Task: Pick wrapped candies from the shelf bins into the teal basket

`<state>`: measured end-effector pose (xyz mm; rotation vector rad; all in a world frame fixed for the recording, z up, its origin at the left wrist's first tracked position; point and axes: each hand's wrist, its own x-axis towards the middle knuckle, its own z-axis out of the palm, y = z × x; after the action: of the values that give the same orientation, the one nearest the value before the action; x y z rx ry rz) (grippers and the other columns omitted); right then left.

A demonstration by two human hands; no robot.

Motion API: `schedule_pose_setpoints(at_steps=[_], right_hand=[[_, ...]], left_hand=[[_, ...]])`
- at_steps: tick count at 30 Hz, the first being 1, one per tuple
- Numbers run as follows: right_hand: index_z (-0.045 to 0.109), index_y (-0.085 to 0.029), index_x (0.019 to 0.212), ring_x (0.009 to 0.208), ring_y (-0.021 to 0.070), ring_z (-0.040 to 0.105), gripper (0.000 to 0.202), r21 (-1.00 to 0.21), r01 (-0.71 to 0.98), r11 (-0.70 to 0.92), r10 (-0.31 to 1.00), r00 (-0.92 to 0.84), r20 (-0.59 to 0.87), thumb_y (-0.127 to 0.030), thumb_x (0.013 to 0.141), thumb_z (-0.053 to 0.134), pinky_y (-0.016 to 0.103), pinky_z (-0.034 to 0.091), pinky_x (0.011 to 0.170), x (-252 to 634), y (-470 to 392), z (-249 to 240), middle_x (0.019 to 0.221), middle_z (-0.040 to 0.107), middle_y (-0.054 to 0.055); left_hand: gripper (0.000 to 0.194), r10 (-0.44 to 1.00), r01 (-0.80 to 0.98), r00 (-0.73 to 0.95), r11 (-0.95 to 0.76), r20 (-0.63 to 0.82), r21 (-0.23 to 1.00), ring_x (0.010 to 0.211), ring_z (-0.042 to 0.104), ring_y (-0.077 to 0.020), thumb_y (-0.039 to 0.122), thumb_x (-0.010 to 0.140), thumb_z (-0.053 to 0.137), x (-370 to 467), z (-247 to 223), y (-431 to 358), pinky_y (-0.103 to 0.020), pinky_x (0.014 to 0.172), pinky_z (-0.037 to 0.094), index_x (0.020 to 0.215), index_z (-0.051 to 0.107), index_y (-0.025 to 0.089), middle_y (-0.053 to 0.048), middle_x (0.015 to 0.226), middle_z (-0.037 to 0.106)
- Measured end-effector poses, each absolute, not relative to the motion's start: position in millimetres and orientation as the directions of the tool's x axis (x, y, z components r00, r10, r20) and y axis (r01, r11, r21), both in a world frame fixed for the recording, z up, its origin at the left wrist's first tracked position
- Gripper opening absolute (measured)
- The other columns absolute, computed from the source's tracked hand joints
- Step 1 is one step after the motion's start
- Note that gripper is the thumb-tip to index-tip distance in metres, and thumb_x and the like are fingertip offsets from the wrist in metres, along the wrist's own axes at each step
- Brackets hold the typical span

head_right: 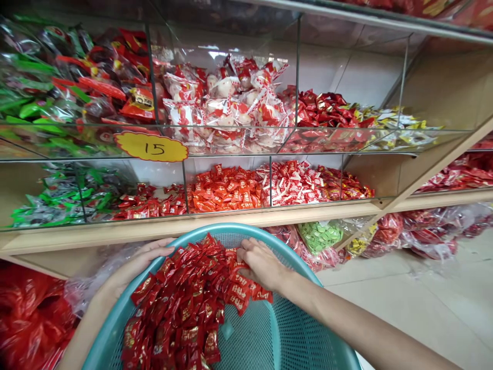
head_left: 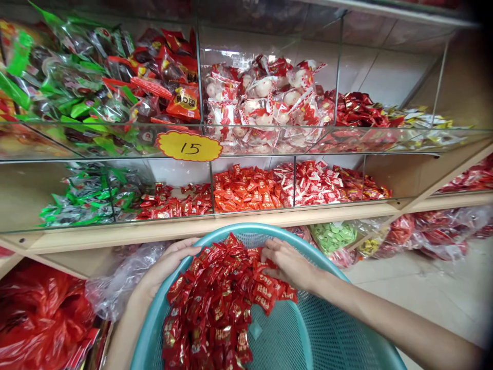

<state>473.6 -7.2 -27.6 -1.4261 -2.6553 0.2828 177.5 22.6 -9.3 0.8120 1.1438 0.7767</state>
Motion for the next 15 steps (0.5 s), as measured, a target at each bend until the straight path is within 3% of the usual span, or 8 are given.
schedule_pose_setpoints(at_steps=[4,8,11,15], right_hand=[[0.061,-0.016,0.091,0.083,0.0207,0.054,0.026,-0.251,0.797,0.549,0.832,-0.551,0.069,-0.04,0.079,0.064,0.032,0.042,0.071,470.4,-0.5,-5.6,0.092,0.059,0.008],[0.06,-0.017,0.075,0.072,0.0153,0.054,0.023,-0.349,0.757,0.553,0.832,-0.479,0.279,-0.035,0.088,0.053,0.027,0.039,0.066,464.9,35.3,42.9,0.076,0.059,0.004],[0.058,-0.017,0.073,0.068,0.0145,0.054,0.022,-0.306,0.856,0.416,0.879,-0.292,0.377,-0.032,0.088,0.052,0.026,0.038,0.064,454.0,75.8,67.4,0.075,0.061,0.004],[0.059,-0.016,0.089,0.077,0.0208,0.061,0.032,-0.231,0.959,0.163,0.955,-0.095,0.282,-0.047,0.086,0.051,0.029,0.041,0.066,429.8,117.3,71.9,0.084,0.065,0.01]], left_hand=[[0.037,0.86,-0.114,0.243,0.485,-0.449,0.867,0.066,0.068,-0.0155,0.021,0.064,0.075,177.3,-10.2,22.9,-0.024,0.064,0.051,0.1,0.068,0.019,-0.003,0.082,0.075],[0.039,0.866,-0.096,0.175,0.489,-0.469,0.867,0.067,0.067,-0.016,0.02,0.062,0.076,176.9,-11.7,22.9,-0.025,0.065,0.051,0.1,0.067,0.018,-0.002,0.081,0.075],[0.039,0.863,-0.111,0.138,0.501,-0.486,0.858,0.069,0.067,-0.0168,0.019,0.061,0.076,176.9,-11.1,22.2,-0.026,0.066,0.051,0.099,0.067,0.018,-0.001,0.082,0.074],[0.038,0.855,-0.135,0.184,0.51,-0.484,0.85,0.069,0.067,-0.0175,0.02,0.062,0.076,177.0,-8.5,21.4,-0.028,0.068,0.051,0.099,0.068,0.02,-0.002,0.084,0.075]])
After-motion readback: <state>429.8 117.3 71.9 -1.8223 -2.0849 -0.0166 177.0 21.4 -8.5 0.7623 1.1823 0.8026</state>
